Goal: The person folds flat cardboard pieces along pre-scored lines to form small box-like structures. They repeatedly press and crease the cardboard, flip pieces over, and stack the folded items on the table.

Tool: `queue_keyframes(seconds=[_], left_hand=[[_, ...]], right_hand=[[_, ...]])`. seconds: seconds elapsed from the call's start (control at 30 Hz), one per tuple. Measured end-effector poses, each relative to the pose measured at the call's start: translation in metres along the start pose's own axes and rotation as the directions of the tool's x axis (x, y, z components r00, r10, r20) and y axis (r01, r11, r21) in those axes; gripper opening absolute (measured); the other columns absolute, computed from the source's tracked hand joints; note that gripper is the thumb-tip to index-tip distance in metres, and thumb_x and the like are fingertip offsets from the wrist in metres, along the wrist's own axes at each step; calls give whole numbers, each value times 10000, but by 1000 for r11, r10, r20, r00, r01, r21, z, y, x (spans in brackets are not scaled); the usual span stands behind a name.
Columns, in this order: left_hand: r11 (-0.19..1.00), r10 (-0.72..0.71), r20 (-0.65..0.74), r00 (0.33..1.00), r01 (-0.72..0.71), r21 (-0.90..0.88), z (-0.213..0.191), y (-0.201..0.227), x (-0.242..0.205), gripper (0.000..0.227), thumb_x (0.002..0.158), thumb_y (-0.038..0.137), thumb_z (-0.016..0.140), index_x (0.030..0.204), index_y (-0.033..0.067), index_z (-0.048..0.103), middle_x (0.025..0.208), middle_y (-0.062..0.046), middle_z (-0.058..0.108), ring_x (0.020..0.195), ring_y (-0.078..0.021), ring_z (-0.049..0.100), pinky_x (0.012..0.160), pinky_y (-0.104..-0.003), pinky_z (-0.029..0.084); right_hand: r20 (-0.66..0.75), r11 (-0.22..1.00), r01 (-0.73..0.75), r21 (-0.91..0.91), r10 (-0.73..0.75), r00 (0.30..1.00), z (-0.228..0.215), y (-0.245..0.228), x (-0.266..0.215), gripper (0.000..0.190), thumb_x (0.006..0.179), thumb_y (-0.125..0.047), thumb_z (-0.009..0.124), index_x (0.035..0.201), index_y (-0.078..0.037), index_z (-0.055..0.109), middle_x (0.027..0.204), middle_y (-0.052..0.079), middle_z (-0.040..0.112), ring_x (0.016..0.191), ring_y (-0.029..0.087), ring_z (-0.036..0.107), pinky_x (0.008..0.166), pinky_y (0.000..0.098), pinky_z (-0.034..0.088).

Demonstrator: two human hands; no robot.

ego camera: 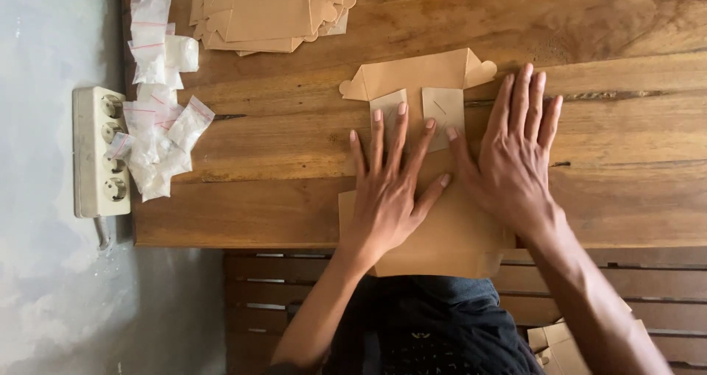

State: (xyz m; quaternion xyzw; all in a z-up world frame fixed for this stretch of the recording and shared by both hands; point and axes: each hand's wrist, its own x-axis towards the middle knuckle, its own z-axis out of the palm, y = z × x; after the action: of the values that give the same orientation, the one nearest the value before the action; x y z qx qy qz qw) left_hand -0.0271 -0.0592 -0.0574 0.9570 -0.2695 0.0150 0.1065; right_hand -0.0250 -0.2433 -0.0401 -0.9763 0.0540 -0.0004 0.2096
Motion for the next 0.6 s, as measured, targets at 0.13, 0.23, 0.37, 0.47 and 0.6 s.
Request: queue_keyframes(seconds=[0.13, 0.23, 0.37, 0.47, 0.6], left_hand=[[998, 22, 9, 1000, -21, -62, -4, -2, 1, 767, 1090, 627, 431, 1689, 240, 150, 1766, -108, 8, 1644, -438, 1, 1301, -706, 73], [1000, 12, -22, 1000, -12, -26, -4, -1, 1, 768, 1082, 642, 443, 1682, 240, 181, 1762, -116, 57, 1641, -426, 27, 1310, -693, 100], [996, -18, -66, 998, 13, -89, -2, 0, -1, 751, 1074, 626, 469, 1673, 256, 209, 1768, -104, 105, 1656, -405, 65, 1325, -690, 112], [996, -25, -64, 998, 19, -86, -5, 1, -1, 754, 1073, 626, 478, 1672, 256, 208, 1768, -101, 114, 1658, -400, 75, 1330, -681, 118], [994, -24, -66, 998, 17, -108, -5, 1, 0, 745, 1077, 616, 481, 1672, 258, 211, 1769, -109, 108, 1661, -407, 93, 1330, -683, 135]], right_hand=[[-42, 999, 40, -20, -41, 998, 1, 6, 24, 929, 1070, -542, 347, 1610, 157, 60, 1680, 345, -16, 1560, 439, -76, 1205, 671, -95], [-8, 1000, -25, -7, 25, 1000, -3, 6, 51, 1010, 1042, -660, 211, 1620, 148, 24, 1685, 293, -83, 1557, 405, -126, 1174, 698, -137], [-1, 998, -53, -16, 53, 999, -2, 8, 76, 1053, 1012, -698, 190, 1630, 141, 39, 1687, 298, -74, 1544, 402, -140, 1129, 722, -171], [-29, 1000, -29, -1, 29, 999, -1, 11, 76, 998, 1053, -635, 266, 1622, 156, 49, 1685, 338, -40, 1541, 423, -122, 1134, 715, -164], [-32, 1000, 17, -17, -17, 999, -3, 11, 53, 960, 1075, -605, 262, 1622, 154, 46, 1686, 326, -42, 1559, 426, -98, 1201, 662, -124]])
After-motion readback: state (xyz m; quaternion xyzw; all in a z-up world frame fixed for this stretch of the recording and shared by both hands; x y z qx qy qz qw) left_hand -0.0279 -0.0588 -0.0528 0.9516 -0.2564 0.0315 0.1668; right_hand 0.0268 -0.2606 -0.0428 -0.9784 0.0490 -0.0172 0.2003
